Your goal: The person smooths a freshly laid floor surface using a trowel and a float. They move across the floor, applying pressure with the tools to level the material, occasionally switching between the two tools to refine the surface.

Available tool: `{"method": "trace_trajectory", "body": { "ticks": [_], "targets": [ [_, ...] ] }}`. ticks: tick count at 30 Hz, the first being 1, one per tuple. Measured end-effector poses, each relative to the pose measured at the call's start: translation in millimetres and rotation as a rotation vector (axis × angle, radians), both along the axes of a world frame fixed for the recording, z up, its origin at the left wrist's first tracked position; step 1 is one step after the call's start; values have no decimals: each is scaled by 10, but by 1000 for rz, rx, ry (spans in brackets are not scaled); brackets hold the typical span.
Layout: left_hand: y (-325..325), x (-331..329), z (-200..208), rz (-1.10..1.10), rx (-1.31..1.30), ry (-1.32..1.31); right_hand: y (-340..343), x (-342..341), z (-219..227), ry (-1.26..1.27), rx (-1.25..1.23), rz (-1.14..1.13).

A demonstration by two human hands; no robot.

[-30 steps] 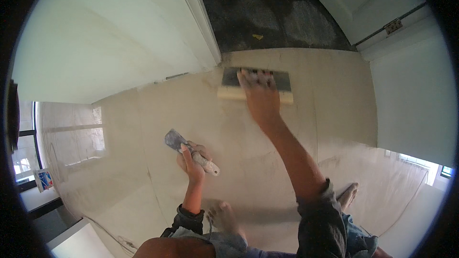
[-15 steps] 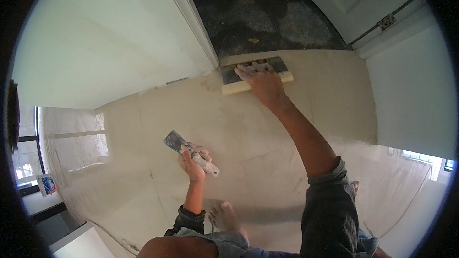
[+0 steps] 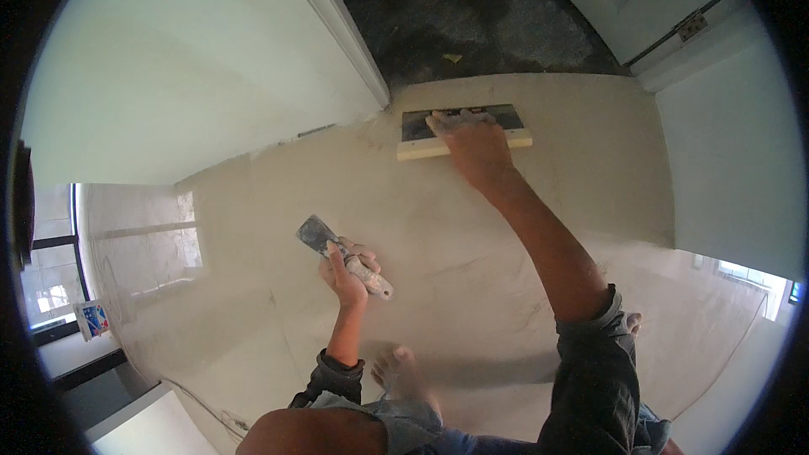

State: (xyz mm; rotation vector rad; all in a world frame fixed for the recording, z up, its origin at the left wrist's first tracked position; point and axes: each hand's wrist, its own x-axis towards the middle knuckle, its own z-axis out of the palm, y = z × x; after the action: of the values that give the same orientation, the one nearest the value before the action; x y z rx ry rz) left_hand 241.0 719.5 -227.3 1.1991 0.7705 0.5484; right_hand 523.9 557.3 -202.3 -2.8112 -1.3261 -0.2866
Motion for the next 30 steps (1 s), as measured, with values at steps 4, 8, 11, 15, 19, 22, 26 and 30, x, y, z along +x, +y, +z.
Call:
{"method": "trace_trajectory", "body": {
  "ticks": [4,8,11,15,19,22,26,30],
  "targets": [
    [-49,3,68,-38,-41,25,257,192,362,197,-203,-142],
    [-28,29,-47,-38,-64,-13,58,405,80,171,-110,-52],
    [28,6,-5,-22,-17,-9,-2,137,12,-39,-29,36],
    [-12,-3,-7,-49,-38,18,314,325,477,309,-232,-124],
    [56,8,-39,-45,-32,-20,82,153,289,141,-83,-8],
    [-13,-32,-17,-51,-17,12,-80,32,77,66,54,63],
    [27,-46,-88,-65,-38,-8,378,303,409,282,-293,-156],
    [2,16,-64,-66,-12,-28,101,265,45,36,-39,21]
  ]
}}
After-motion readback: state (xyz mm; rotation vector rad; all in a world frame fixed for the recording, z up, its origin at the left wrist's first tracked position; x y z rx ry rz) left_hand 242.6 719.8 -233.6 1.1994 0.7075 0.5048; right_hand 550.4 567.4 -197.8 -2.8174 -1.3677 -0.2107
